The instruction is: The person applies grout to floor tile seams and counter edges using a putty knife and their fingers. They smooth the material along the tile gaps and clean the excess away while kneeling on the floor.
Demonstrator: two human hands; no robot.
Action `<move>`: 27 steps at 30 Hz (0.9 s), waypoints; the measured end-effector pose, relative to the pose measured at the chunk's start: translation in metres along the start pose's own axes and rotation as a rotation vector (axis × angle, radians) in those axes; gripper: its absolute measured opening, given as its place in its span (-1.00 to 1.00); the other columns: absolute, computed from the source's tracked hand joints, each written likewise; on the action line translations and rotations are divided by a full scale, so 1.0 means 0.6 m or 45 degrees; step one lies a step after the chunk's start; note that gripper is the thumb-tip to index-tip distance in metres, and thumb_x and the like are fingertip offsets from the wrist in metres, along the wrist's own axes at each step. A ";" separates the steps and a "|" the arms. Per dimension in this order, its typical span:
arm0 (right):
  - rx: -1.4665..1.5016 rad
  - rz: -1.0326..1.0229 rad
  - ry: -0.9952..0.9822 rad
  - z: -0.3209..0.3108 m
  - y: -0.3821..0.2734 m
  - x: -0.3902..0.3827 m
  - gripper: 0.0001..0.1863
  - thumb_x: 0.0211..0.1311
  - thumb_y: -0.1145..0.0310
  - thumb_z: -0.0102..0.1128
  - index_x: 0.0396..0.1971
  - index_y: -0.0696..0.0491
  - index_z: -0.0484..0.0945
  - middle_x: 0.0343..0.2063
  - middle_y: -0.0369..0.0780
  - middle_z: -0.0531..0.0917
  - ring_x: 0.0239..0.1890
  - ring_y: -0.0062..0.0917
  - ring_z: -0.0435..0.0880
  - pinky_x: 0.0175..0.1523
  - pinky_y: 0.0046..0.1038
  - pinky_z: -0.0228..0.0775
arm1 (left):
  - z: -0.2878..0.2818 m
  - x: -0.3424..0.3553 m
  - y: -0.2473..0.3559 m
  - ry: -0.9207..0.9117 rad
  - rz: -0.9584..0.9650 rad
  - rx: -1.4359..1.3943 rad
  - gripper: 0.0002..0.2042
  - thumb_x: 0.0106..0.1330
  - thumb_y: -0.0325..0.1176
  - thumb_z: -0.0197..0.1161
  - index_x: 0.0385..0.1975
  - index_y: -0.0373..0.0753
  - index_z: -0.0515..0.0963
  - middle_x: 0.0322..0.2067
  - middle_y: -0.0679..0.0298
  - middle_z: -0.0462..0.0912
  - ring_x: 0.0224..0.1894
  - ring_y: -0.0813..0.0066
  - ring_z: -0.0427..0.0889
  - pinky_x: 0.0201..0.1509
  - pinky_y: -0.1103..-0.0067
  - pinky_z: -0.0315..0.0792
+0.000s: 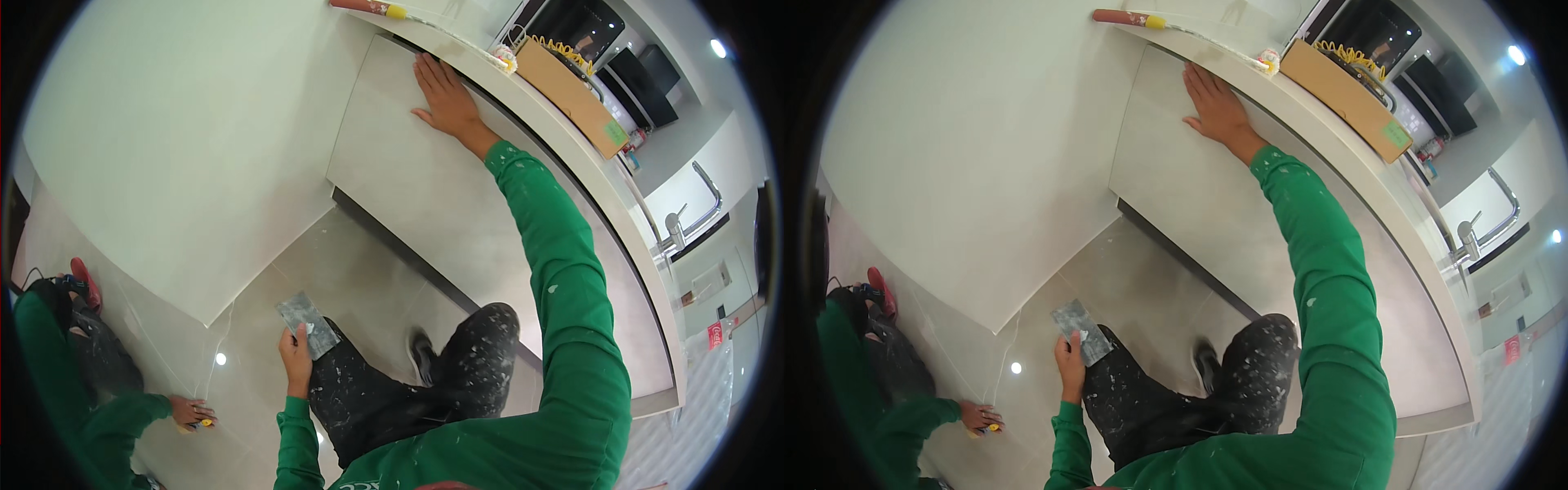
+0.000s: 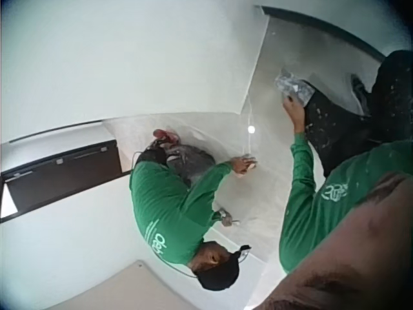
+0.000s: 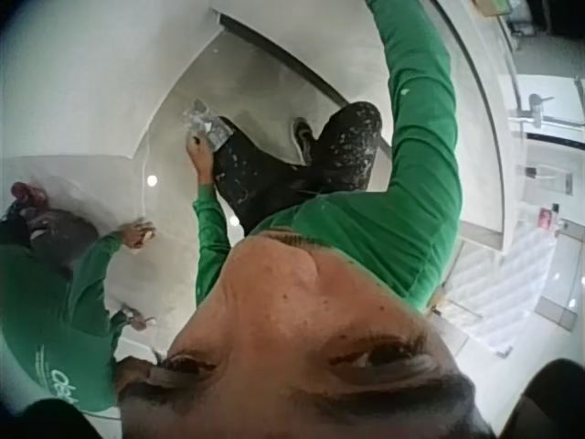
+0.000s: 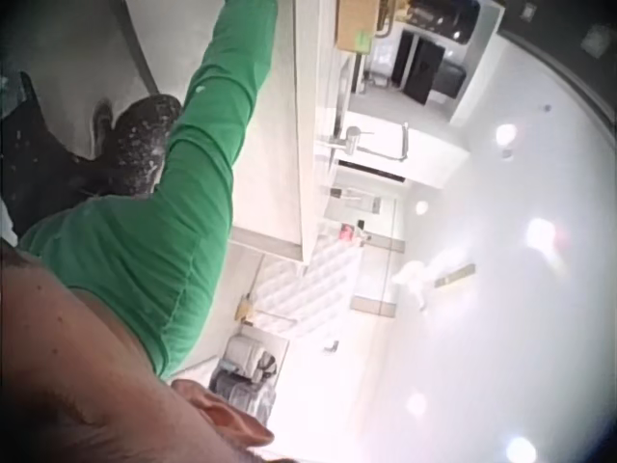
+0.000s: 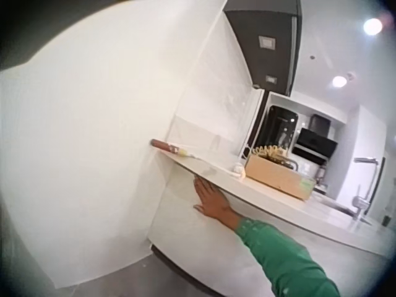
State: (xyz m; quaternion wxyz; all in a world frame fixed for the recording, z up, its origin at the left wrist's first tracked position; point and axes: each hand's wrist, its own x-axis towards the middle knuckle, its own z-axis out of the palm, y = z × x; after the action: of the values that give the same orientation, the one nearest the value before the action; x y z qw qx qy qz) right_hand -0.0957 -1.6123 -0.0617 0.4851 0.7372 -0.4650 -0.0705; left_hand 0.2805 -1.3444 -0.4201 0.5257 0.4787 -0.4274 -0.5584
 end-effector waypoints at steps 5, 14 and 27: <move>-0.087 -0.007 0.062 0.029 -0.008 0.064 -0.04 0.22 -0.18 0.15 0.38 0.27 0.14 0.44 -0.03 0.15 0.52 -0.23 -0.01 0.56 -0.22 -0.17 | 0.060 0.004 -0.013 0.026 0.213 0.359 -0.71 0.47 -0.23 0.13 -0.20 -0.40 0.59 -0.31 0.06 0.67 -0.29 0.21 0.59 -0.11 0.38 0.42; -0.103 -0.011 0.054 0.070 -0.006 0.127 -0.08 0.24 -0.12 0.16 0.37 0.28 0.16 0.43 -0.02 0.17 0.51 -0.23 0.01 0.57 -0.20 -0.19 | 0.071 -0.003 -0.015 0.079 0.422 0.931 -0.69 0.41 -0.22 0.17 -0.46 -0.37 0.44 -0.44 -0.01 0.49 -0.29 -0.08 0.44 -0.18 0.19 0.29; 0.194 0.094 -0.112 -0.047 0.068 -0.222 -0.11 0.11 0.16 0.35 0.36 0.27 0.17 0.43 -0.04 0.18 0.50 -0.26 0.08 0.56 -0.23 -0.10 | 0.120 -0.010 -0.020 0.006 0.337 0.912 -0.77 0.40 -0.27 0.17 -0.33 -0.35 0.55 -0.37 -0.02 0.56 -0.25 -0.08 0.48 -0.12 0.19 0.32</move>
State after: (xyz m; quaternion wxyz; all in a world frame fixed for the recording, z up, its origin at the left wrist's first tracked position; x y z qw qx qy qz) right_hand -0.1796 -1.4976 -0.0615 0.4089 0.7505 -0.5169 -0.0494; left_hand 0.2075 -1.3392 -0.4185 0.3938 0.5740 -0.6524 -0.2997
